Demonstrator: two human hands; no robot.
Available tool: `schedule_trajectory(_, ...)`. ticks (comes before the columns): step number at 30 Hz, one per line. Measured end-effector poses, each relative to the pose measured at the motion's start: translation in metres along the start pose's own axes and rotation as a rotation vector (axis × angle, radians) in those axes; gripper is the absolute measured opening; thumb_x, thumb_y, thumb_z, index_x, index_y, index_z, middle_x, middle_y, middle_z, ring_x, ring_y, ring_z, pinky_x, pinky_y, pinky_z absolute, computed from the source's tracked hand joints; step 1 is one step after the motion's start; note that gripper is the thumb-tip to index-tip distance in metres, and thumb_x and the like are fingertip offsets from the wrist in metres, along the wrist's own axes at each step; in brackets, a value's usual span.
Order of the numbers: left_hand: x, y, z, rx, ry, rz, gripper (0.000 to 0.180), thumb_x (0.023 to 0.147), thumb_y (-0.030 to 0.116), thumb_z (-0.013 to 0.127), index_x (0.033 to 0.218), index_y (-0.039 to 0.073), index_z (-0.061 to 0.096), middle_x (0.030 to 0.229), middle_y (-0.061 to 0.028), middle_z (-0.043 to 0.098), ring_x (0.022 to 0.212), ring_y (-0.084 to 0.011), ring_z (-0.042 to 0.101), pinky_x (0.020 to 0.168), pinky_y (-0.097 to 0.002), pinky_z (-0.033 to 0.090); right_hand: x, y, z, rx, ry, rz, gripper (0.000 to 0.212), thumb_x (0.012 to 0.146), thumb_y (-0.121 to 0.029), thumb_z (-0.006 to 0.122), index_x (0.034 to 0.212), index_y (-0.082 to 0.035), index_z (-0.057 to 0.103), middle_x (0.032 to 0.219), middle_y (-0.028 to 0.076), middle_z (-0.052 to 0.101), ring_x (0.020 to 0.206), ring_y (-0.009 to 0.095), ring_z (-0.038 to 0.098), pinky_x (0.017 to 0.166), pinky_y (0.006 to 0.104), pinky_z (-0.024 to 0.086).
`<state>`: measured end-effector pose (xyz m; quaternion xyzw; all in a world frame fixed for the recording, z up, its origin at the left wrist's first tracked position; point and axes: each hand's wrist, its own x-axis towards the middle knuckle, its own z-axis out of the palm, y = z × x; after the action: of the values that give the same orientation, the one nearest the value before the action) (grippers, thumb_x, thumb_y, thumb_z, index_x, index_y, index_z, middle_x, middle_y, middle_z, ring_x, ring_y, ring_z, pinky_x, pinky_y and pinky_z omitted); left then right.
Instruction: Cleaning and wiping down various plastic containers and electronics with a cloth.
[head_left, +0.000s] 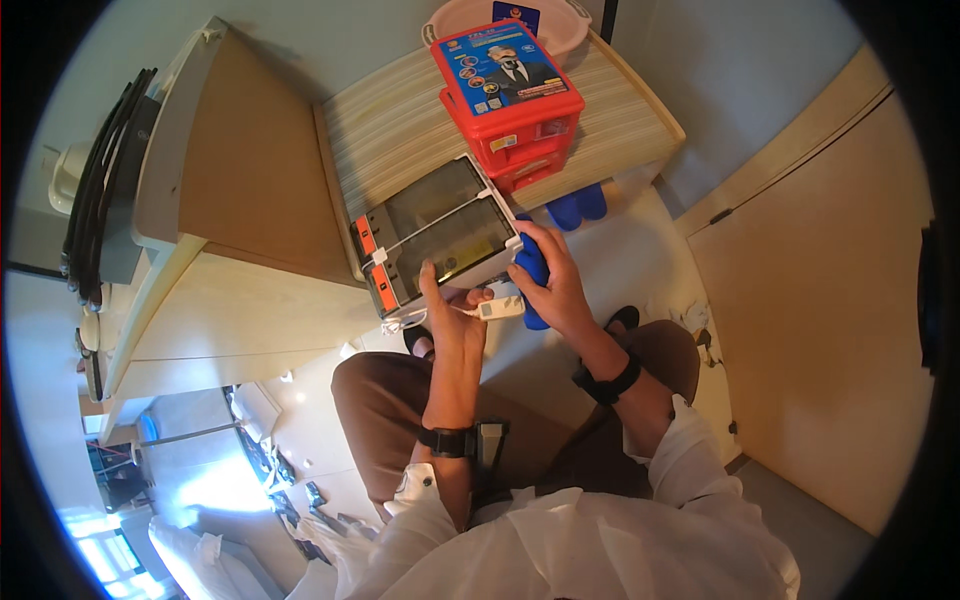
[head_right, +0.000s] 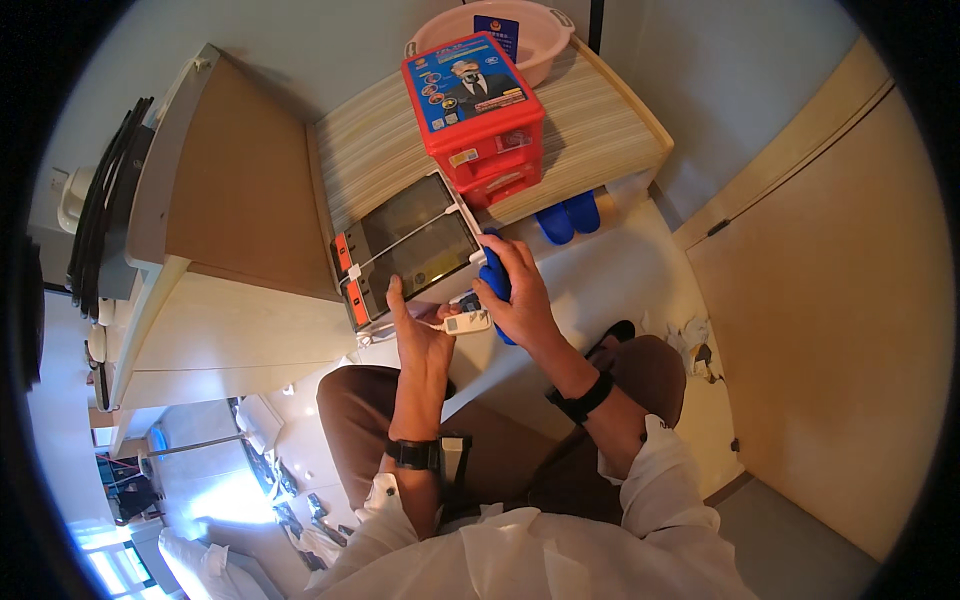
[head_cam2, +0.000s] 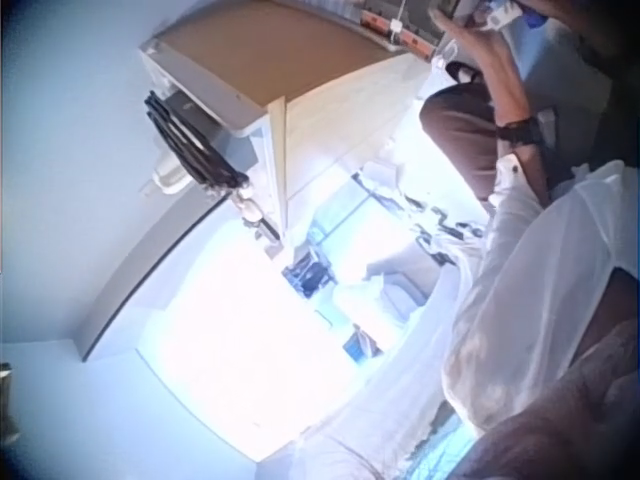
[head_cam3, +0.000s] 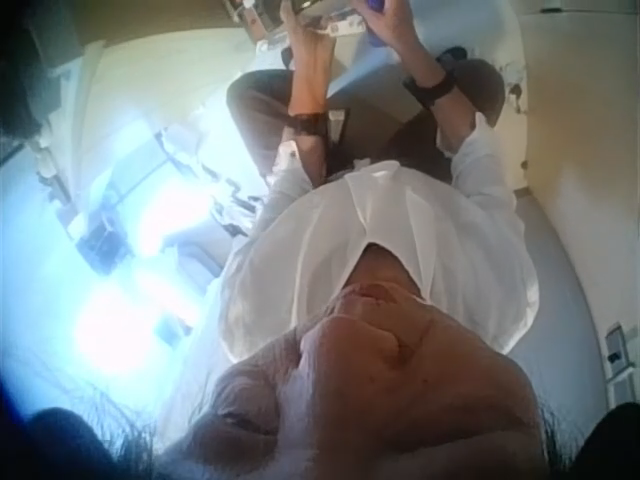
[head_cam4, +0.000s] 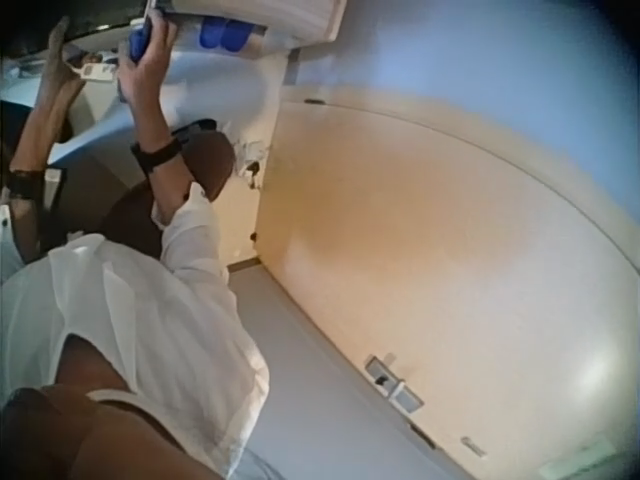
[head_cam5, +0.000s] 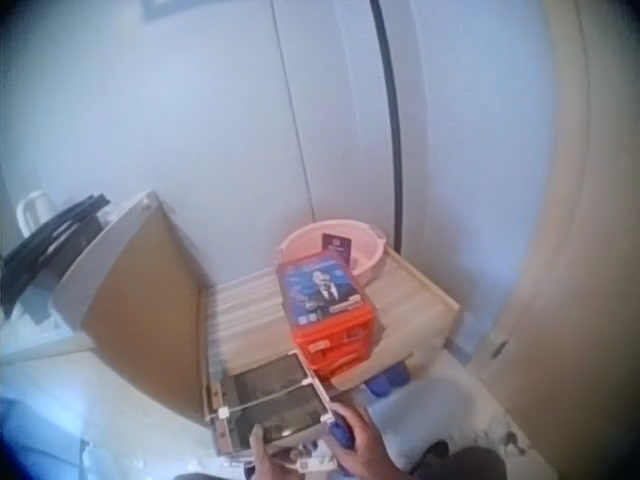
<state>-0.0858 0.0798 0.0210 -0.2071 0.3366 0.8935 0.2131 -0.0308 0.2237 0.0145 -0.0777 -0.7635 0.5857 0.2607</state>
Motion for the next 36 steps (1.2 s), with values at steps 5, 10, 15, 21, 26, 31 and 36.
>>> schedule_trajectory(5,0.036,0.014,0.012,-0.051,-0.017,0.071,0.055,0.086,0.049,0.071,0.118,0.009,0.053,0.103,-0.0100,0.061,0.067,-0.0191,0.054,0.059,-0.0307,0.049,0.016,0.002,0.007,0.031,-0.028,-0.066,0.058,0.083,-0.006,0.069,0.138,-0.008,0.052,0.120,0.016,0.053,0.106,0.032,0.057,0.095,0.0371,0.046)
schedule_trajectory(10,0.090,0.052,0.012,-0.117,0.002,0.036,0.055,0.085,0.046,0.072,0.118,0.008,0.051,0.103,-0.0121,0.059,0.071,-0.0228,0.054,0.058,-0.0309,0.049,0.042,0.002,0.044,-0.010,-0.009,-0.041,0.061,0.084,-0.010,0.070,0.141,-0.010,0.050,0.137,0.022,0.047,0.125,0.038,0.050,0.105,0.0408,0.041)
schedule_trajectory(15,0.133,0.077,0.030,-0.127,-0.096,0.008,0.058,0.086,0.046,0.070,0.121,0.005,0.049,0.101,-0.0137,0.058,0.070,-0.0231,0.054,0.057,-0.0319,0.049,0.074,-0.001,0.072,-0.114,0.030,-0.033,0.064,0.084,-0.013,0.071,0.143,-0.011,0.047,0.144,0.027,0.040,0.131,0.044,0.045,0.107,0.0444,0.039)
schedule_trajectory(21,0.198,0.100,0.042,-0.061,-0.183,0.060,0.055,0.091,0.045,0.064,0.124,0.005,0.047,0.104,-0.0157,0.058,0.073,-0.0264,0.056,0.061,-0.0347,0.051,0.125,0.018,0.105,0.046,-0.002,0.028,0.064,0.085,-0.016,0.071,0.143,-0.008,0.046,0.138,0.024,0.048,0.130,0.041,0.047,0.108,0.0434,0.040)
schedule_trajectory(26,0.251,0.123,0.052,-0.105,-0.177,0.023,0.056,0.093,0.048,0.061,0.125,0.004,0.047,0.108,-0.0173,0.057,0.080,-0.0290,0.056,0.063,-0.0379,0.052,0.171,0.035,0.129,0.048,0.065,0.063,0.060,0.087,-0.016,0.071,0.143,-0.010,0.049,0.130,0.018,0.055,0.120,0.029,0.054,0.104,0.0372,0.041)
schedule_trajectory(31,0.286,0.145,0.066,-0.096,-0.174,0.079,0.064,0.094,0.053,0.059,0.129,0.003,0.043,0.116,-0.0214,0.052,0.089,-0.0319,0.055,0.069,-0.0423,0.057,0.189,0.041,0.142,0.063,0.060,0.044,0.062,0.088,-0.017,0.071,0.144,-0.009,0.047,0.133,0.020,0.056,0.124,0.026,0.053,0.107,0.0372,0.039)
schedule_trajectory(36,0.300,0.159,0.099,-0.115,0.137,-0.016,0.078,0.095,0.060,0.054,0.143,0.004,0.031,0.134,-0.0253,0.038,0.105,-0.0366,0.050,0.085,-0.0557,0.056,0.175,0.049,0.126,0.230,-0.051,0.067,0.059,0.090,-0.010,0.070,0.144,-0.005,0.047,0.129,0.013,0.058,0.114,0.016,0.055,0.100,0.0304,0.044)
